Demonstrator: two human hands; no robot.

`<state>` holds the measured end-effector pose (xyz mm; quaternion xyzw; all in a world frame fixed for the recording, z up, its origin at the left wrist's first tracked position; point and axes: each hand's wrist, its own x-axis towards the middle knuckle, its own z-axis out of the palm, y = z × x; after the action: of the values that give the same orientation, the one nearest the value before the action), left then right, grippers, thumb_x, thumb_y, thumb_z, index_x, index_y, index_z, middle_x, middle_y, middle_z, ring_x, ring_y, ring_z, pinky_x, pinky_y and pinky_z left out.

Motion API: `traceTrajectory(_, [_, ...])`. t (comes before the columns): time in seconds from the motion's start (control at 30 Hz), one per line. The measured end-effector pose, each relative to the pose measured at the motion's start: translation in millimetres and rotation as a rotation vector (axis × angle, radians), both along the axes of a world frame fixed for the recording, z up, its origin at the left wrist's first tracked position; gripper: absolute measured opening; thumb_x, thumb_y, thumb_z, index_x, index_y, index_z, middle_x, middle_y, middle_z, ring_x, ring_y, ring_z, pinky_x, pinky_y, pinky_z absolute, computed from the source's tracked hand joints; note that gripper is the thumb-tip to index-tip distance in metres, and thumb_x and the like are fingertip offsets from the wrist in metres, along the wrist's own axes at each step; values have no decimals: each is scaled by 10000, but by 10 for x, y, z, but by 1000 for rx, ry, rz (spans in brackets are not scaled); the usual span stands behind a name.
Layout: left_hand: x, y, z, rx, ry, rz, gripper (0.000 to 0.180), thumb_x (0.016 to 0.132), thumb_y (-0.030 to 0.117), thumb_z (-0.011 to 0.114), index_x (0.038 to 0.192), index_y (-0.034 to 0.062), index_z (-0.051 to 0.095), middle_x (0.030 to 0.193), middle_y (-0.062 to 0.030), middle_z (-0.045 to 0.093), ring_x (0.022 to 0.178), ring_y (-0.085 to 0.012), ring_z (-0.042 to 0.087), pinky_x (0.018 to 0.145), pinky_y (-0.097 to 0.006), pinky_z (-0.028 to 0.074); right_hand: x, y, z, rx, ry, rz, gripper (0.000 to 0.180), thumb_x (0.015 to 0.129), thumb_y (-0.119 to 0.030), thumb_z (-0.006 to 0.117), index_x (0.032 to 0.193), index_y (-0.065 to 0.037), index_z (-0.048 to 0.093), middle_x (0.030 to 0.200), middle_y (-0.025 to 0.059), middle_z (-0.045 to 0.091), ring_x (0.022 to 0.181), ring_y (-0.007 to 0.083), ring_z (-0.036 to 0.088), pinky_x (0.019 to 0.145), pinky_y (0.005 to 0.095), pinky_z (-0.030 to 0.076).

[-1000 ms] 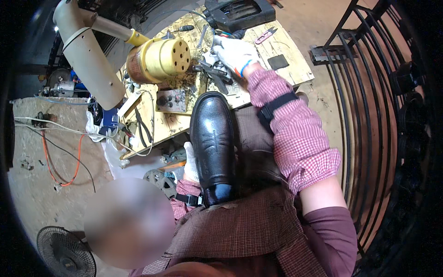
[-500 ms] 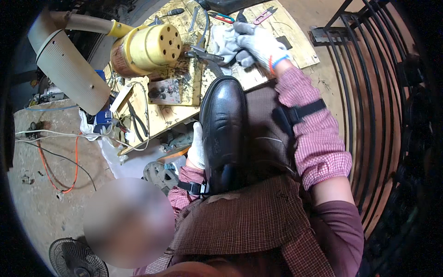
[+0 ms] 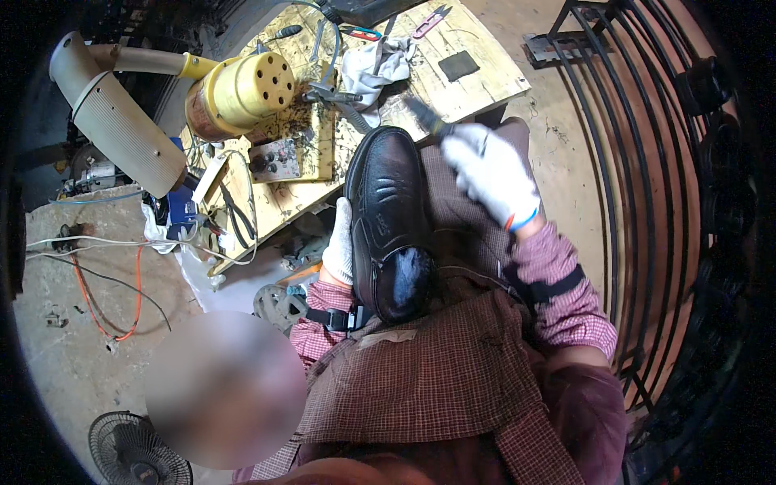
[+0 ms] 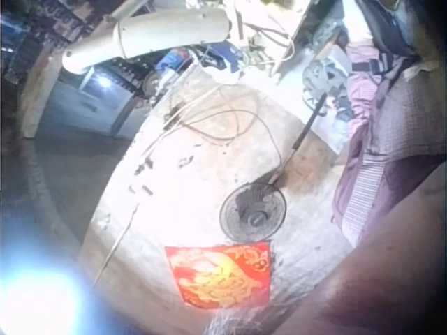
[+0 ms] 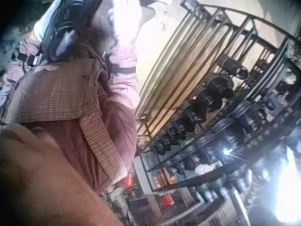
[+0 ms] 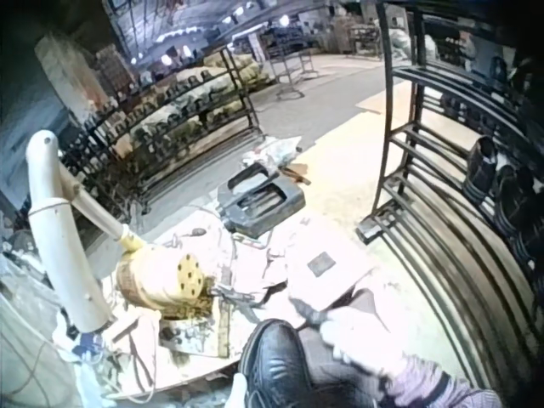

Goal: Cleaning and inspecting finished shoes at a factory workstation.

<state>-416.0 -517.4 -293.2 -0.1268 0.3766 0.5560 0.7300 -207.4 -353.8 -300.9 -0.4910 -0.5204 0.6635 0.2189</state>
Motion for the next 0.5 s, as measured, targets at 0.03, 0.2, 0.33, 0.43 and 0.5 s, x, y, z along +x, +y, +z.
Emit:
traceTrajectory(0.03, [15,15,12,-1,2,-4,705,1037,604,423,1499,73,464,1460,-164,547,1286,-317,559,1121,-444,447,20,-150,15,241,-163,72,372,967,-360,653,1214,-82,658,752,83,669,637,193,653,545,326,504])
traceTrajectory(0.2, [40,26,25,-48,39,-8,685,1042,545,472,1507,43,440,1456,-166,550,1280,-336,569,1135,-484,435,-200,-177,-61,705,-360,59,337,973,-416,622,1017,-92,701,858,138,713,816,326,708,708,424,556])
traceTrajectory(0.33, [27,-3,-36,-84,135,5,672,1045,527,482,1501,36,446,1459,-166,548,1276,-331,572,1136,-474,436,-64,-374,-208,1423,-637,140,124,950,-280,648,978,-168,693,777,15,660,639,191,674,520,314,515])
traceTrajectory(0.43, [34,-18,-28,-35,110,-13,674,1041,535,485,1500,42,454,1469,-162,540,1299,-322,554,1144,-458,428,0,-514,-141,1301,-570,171,97,932,-260,658,916,-165,669,752,5,628,592,187,648,519,319,514])
traceTrajectory(0.5, [12,-1,-42,-27,58,-13,675,1041,535,485,1502,42,452,1471,-162,538,1299,-322,554,1144,-459,428,-14,-408,-198,1288,-569,189,121,946,-272,648,934,-153,669,755,28,640,609,215,661,531,339,523])
